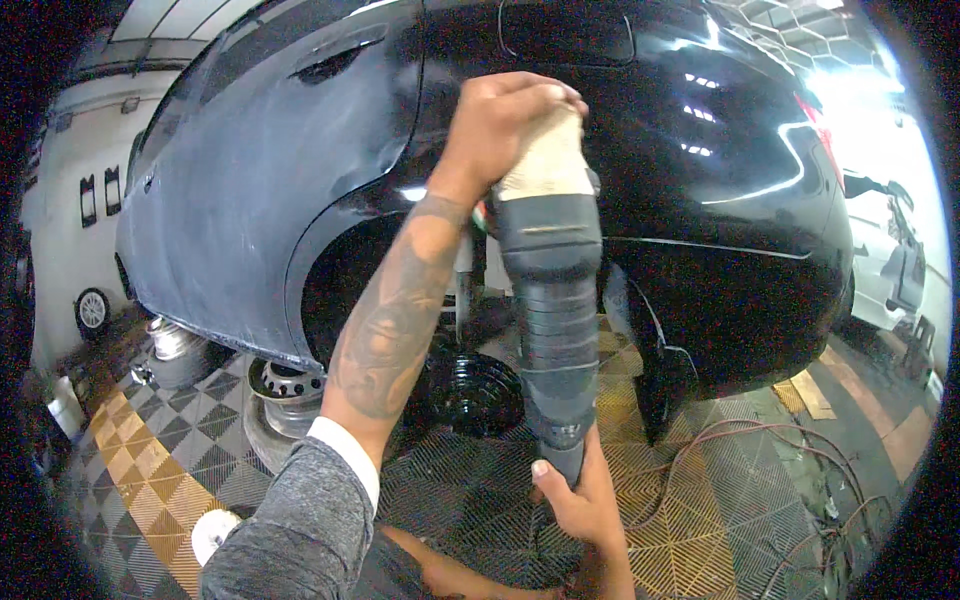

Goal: The person polishes the rear fender panel of a black car using an electric rotary polishing tool.

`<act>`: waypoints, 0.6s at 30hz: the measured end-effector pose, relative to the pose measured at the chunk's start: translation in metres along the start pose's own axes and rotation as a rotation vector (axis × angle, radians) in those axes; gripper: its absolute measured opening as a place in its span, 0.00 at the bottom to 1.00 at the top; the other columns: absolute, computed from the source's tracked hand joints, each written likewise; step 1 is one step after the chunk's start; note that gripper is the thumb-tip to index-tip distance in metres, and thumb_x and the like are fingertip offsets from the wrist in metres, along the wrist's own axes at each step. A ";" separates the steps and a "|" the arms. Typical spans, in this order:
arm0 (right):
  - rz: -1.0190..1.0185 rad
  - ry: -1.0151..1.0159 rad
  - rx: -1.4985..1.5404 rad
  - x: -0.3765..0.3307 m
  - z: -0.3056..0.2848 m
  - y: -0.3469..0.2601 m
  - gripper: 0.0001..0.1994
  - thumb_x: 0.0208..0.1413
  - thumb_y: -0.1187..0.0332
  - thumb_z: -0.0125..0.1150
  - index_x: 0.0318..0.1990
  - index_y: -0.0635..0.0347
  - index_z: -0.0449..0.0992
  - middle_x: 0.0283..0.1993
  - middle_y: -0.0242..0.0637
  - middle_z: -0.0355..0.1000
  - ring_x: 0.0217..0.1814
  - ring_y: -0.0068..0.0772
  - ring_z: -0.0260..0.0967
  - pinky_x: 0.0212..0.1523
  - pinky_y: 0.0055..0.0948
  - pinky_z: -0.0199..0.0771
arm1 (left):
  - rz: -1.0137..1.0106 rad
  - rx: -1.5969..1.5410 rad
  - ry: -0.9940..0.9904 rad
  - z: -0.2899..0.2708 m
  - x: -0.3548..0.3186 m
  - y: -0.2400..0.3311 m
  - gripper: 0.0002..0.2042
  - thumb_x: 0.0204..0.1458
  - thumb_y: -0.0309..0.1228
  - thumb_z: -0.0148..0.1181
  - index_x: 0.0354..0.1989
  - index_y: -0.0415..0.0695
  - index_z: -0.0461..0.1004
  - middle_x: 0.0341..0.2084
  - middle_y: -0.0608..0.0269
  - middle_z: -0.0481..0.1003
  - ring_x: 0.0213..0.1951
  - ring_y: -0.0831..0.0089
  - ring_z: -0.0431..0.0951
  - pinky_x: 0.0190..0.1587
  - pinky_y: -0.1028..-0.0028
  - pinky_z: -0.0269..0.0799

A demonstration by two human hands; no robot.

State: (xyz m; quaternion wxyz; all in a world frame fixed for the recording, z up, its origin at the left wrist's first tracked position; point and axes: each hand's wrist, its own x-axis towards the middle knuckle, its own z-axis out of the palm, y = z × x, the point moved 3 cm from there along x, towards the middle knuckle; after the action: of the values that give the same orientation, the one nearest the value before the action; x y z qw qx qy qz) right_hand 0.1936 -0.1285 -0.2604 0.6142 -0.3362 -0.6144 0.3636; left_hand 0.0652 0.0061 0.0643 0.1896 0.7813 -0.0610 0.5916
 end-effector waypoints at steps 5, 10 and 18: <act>-0.003 0.016 -0.068 0.004 0.004 0.011 0.28 0.60 0.67 0.58 0.64 0.65 0.56 0.30 0.37 0.70 0.22 0.27 0.68 0.26 0.28 0.72 | -0.057 -0.098 0.044 -0.007 -0.008 -0.006 0.11 0.55 0.29 0.58 0.36 0.32 0.81 0.31 0.54 0.82 0.30 0.70 0.82 0.35 0.72 0.78; -0.060 -0.029 -0.229 0.020 0.022 0.013 0.41 0.54 0.68 0.63 0.71 0.65 0.46 0.49 0.45 0.72 0.45 0.37 0.72 0.49 0.33 0.69 | -0.038 -0.066 0.063 -0.051 -0.024 0.003 0.15 0.56 0.32 0.58 0.41 0.30 0.79 0.37 0.48 0.82 0.35 0.63 0.83 0.41 0.68 0.80; -0.210 -0.192 -0.398 0.059 0.089 0.013 0.56 0.46 0.69 0.65 0.77 0.53 0.30 0.51 0.56 0.77 0.51 0.58 0.78 0.55 0.41 0.75 | -0.126 0.048 0.155 -0.162 -0.073 0.026 0.19 0.56 0.36 0.56 0.46 0.31 0.76 0.42 0.44 0.79 0.41 0.57 0.82 0.44 0.67 0.79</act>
State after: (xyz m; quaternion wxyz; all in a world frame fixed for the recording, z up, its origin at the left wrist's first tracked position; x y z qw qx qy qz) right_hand 0.1034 -0.0741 -0.2395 0.5091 -0.3489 -0.7611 0.1996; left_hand -0.1101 0.0325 0.0376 0.2117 0.7397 0.0174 0.6385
